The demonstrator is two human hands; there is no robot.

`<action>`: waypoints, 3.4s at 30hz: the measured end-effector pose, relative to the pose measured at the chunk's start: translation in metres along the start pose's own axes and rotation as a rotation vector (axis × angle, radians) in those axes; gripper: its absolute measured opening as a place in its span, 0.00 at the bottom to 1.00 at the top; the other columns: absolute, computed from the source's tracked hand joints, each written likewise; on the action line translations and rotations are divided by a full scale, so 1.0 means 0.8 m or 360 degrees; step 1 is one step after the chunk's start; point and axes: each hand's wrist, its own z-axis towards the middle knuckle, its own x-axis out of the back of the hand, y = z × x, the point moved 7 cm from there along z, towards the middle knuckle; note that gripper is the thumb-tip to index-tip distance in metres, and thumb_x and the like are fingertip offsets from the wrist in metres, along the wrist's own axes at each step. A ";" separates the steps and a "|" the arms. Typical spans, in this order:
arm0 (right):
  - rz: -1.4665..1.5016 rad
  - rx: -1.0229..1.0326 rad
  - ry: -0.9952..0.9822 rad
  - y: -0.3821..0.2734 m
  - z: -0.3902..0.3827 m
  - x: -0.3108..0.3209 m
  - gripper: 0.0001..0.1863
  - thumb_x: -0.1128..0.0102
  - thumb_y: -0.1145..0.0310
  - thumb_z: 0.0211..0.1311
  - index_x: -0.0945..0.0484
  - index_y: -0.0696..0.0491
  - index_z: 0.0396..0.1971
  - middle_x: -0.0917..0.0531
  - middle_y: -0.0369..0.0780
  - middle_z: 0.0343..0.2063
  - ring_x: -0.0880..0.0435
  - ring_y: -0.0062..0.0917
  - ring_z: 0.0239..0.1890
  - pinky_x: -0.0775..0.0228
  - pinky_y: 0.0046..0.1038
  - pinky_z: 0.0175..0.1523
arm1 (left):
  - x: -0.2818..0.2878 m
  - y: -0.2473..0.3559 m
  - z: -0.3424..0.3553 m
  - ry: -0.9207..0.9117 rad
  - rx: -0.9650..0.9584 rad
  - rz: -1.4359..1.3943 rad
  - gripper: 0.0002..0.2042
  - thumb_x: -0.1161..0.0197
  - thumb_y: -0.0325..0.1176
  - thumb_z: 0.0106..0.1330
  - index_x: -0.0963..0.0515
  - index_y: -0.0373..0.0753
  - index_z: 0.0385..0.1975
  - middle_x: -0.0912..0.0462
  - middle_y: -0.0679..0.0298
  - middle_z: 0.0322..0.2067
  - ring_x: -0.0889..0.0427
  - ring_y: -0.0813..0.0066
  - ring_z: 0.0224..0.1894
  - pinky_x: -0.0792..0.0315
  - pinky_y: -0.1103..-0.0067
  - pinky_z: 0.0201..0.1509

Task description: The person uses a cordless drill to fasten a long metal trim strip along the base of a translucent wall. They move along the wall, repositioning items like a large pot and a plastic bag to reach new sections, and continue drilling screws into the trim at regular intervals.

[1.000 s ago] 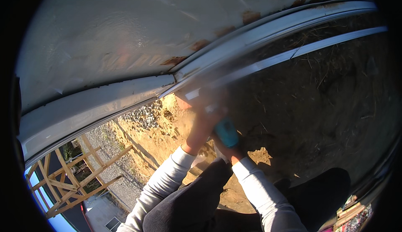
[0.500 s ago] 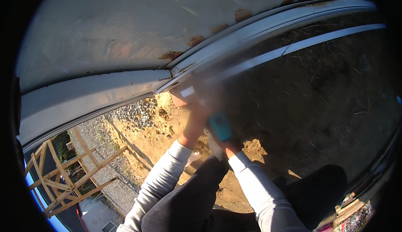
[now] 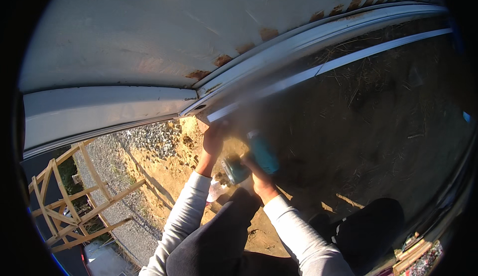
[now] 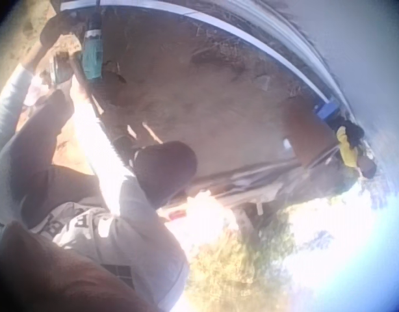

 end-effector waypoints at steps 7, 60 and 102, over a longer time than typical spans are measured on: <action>0.0480 -0.0029 0.0003 -0.133 -0.017 0.031 0.18 0.38 0.68 0.72 0.26 0.50 0.59 0.27 0.33 0.30 0.26 0.22 0.36 0.28 0.33 0.50 | 0.085 -0.002 -0.091 0.0038 0.0242 0.0675 0.15 0.36 0.40 0.74 0.17 0.35 0.49 0.10 0.55 0.39 0.12 0.65 0.39 0.20 0.71 0.44; 0.1180 -0.0398 0.0609 -0.488 -0.701 0.049 0.11 0.40 0.57 0.75 0.22 0.47 0.47 0.27 0.32 0.23 0.27 0.23 0.27 0.29 0.31 0.39 | 0.301 0.527 -0.886 -0.2246 0.0857 0.0884 0.18 0.47 0.41 0.76 0.19 0.38 0.55 0.16 0.45 0.54 0.15 0.50 0.55 0.22 0.64 0.60; 0.1001 -0.0014 0.0897 -1.216 -0.897 0.361 0.13 0.39 0.57 0.73 0.22 0.48 0.48 0.27 0.32 0.24 0.25 0.22 0.27 0.28 0.31 0.38 | -0.575 1.076 -0.399 -0.2097 -0.0170 0.1941 0.15 0.47 0.36 0.72 0.21 0.34 0.49 0.18 0.48 0.52 0.20 0.53 0.57 0.27 0.64 0.60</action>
